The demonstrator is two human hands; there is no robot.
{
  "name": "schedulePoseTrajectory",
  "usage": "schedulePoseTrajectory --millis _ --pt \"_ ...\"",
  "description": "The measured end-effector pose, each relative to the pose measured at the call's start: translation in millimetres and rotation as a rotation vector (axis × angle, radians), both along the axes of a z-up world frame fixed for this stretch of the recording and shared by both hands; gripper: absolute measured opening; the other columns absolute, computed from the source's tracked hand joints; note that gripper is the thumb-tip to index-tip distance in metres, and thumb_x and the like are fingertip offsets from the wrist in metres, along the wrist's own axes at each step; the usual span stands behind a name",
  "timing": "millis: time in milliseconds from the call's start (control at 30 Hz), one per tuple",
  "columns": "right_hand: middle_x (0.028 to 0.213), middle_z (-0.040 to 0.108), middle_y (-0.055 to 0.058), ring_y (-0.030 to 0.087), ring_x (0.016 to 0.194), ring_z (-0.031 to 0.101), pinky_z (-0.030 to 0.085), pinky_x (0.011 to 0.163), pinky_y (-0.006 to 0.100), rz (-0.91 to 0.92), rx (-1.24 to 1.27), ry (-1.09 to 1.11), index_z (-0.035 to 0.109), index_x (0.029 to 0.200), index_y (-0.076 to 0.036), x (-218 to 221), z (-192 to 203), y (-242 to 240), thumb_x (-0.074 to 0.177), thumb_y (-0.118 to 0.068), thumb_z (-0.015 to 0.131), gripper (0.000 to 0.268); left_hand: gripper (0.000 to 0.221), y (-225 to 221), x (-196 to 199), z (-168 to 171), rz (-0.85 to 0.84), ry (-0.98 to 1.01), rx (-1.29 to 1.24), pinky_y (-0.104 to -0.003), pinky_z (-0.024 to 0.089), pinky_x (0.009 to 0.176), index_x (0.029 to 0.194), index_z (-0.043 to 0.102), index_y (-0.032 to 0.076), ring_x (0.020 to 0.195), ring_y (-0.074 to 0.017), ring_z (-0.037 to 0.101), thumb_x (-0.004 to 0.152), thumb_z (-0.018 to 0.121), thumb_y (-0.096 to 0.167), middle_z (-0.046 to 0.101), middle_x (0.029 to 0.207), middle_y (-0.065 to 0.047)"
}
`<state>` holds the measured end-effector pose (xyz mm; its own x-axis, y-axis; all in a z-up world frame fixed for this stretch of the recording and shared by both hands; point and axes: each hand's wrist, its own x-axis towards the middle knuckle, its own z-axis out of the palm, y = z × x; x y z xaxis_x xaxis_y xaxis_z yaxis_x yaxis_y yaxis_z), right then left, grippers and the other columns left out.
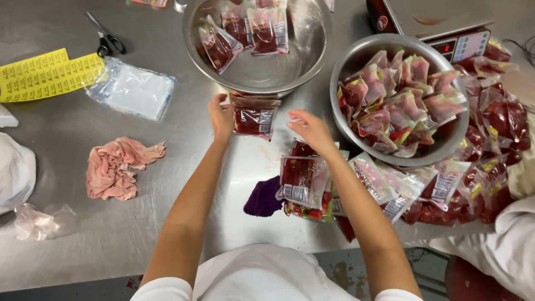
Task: The person sorts plastic pouches containing red liquid into two metal bowls on a metal table, moving them from a pile into the bowls by hand.
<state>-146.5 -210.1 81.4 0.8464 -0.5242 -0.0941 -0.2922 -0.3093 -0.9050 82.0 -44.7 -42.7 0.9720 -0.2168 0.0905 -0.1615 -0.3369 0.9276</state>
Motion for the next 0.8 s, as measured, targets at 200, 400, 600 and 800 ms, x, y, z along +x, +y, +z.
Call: schedulePoseTrajectory --millis 200,400,600,800 --pt "0.095 0.069 0.005 0.02 0.092 0.066 0.051 0.089 0.035 -0.265 -0.277 -0.169 0.075 0.095 -0.013 -140.1 52.2 16.5 0.095 -0.024 0.07 0.012 0.036 79.8 -42.7 27.1 -0.065 -0.072 -0.058 -0.04 0.054 0.085 0.125 0.057 0.011 0.098 -0.0315 0.066 0.092 0.071 0.012 0.055 0.115 -0.014" --pt "0.095 0.068 0.014 0.017 0.078 0.062 0.054 0.064 0.025 -0.64 -0.052 -0.174 0.064 0.111 -0.002 -227.4 45.3 30.2 0.102 0.0 0.057 0.012 0.02 139.9 -100.0 56.0 -0.074 0.157 0.091 -0.035 0.055 0.081 0.118 0.062 0.016 0.097 -0.0208 0.064 0.098 0.061 0.012 0.064 0.106 -0.004" --pt "0.081 0.074 0.018 0.034 0.071 0.071 0.053 0.073 0.046 -0.217 -0.12 0.464 0.073 0.094 -0.005 -187.6 1.4 55.4 0.096 -0.049 0.056 0.048 0.03 80.4 -152.7 60.7 -0.492 0.16 -0.065 -0.038 0.056 0.081 0.124 0.062 0.015 0.092 -0.0305 0.066 0.096 0.055 0.009 0.066 0.105 -0.016" --pt "0.092 0.071 0.018 0.041 0.092 0.068 0.054 0.078 0.051 -0.061 -0.438 0.539 0.069 0.097 -0.008 -162.8 -24.0 94.4 0.095 -0.038 0.057 0.032 0.056 -25.6 -193.0 46.7 -1.136 -0.049 0.145 -0.045 0.039 0.11 0.134 0.056 0.015 0.127 -0.0314 0.053 0.081 0.053 -0.003 0.06 0.131 -0.013"
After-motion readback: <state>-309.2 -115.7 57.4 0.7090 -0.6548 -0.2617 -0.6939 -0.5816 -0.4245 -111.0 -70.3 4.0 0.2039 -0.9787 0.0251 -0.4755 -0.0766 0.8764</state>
